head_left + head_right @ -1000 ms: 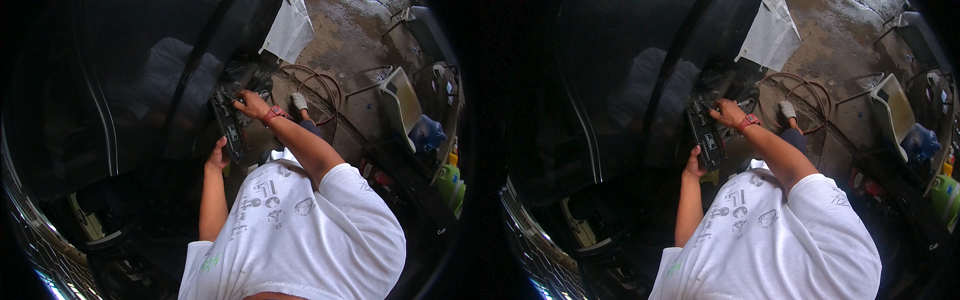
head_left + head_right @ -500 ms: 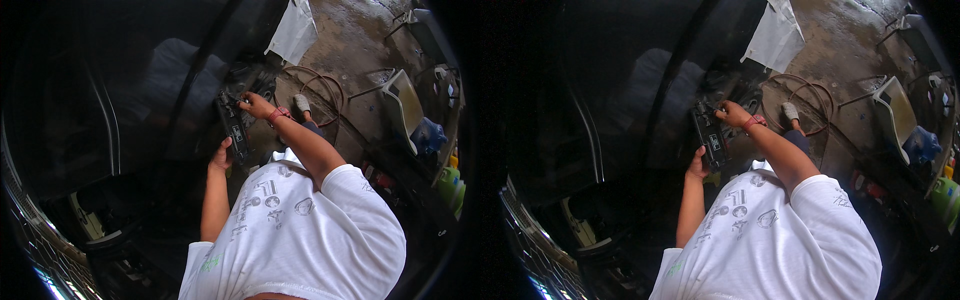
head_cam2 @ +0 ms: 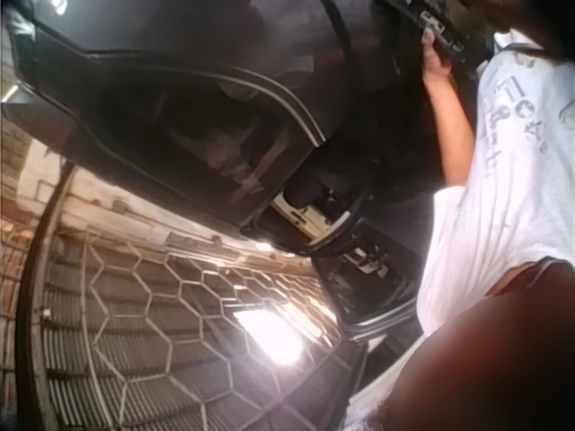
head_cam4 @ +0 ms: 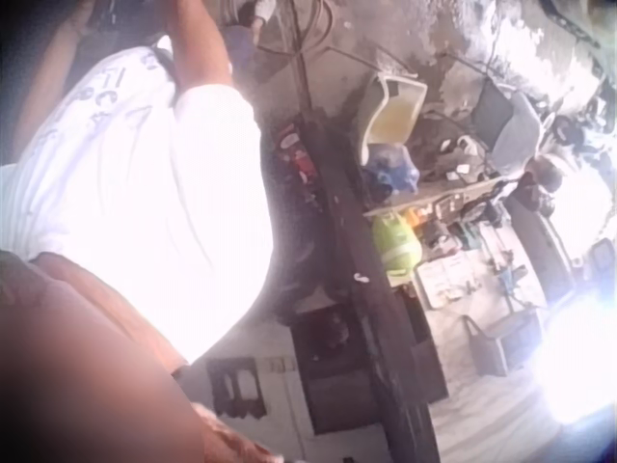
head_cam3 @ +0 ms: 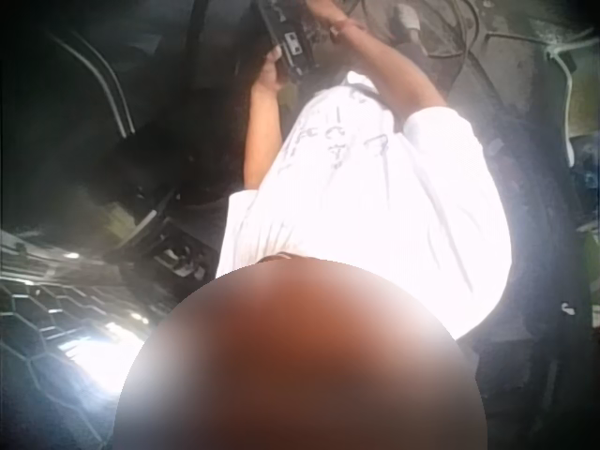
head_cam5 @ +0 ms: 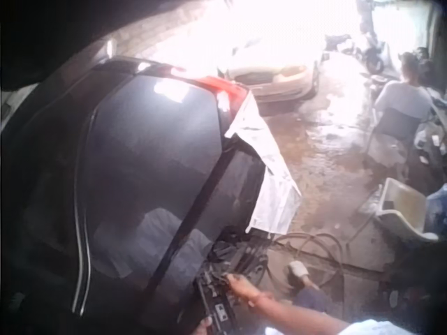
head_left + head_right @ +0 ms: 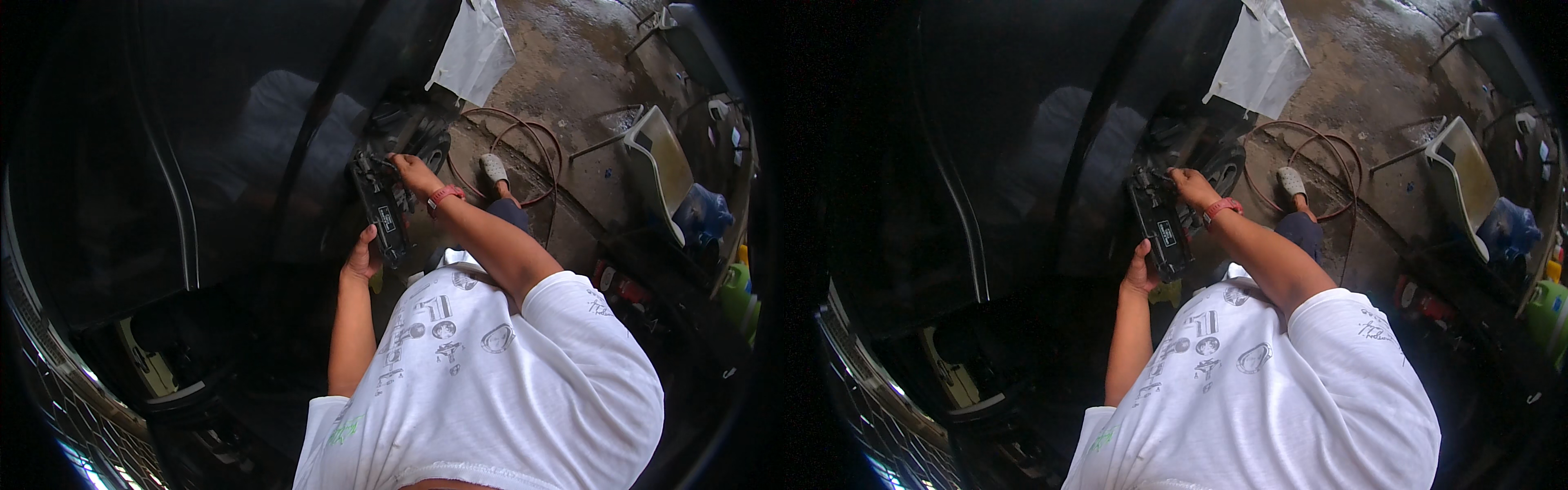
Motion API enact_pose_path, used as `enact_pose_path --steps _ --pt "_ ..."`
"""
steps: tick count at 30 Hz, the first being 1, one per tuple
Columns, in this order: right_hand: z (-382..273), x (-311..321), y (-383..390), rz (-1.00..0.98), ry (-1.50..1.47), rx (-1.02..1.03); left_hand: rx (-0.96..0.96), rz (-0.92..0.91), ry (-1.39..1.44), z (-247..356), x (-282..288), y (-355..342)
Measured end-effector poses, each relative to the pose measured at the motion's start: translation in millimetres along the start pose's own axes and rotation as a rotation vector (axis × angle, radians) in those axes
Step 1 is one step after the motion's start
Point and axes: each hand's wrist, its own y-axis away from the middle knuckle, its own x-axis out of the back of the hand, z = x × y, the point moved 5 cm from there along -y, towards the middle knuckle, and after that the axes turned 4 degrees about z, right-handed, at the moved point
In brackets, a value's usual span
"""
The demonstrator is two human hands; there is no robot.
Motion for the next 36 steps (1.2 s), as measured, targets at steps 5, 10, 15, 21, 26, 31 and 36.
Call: enact_pose_path --steps 5,10,15,21,26,31,36 --pt "5 2 -7 0.037 0.003 0.033 -0.013 -0.004 -0.015 2 -2 2" --pt "14 -4 -6 0.015 -0.063 -0.049 -0.006 0.031 -0.024 3 -3 5" --pt "-23 3 16 0.175 0.583 0.609 -0.009 0.045 -0.016 2 -3 6" --pt "-20 1 13 0.129 0.331 0.327 -0.003 0.067 -0.008 1 -4 7" --pt "-8 -2 9 0.071 0.012 0.054 -0.019 0.039 -0.009 3 -7 7" --pt "-44 1 27 0.169 0.881 0.755 -0.012 0.054 0.007 1 -6 6" --pt "-12 1 8 -0.018 0.102 -0.027 0.014 0.044 0.027 -1 -5 6"
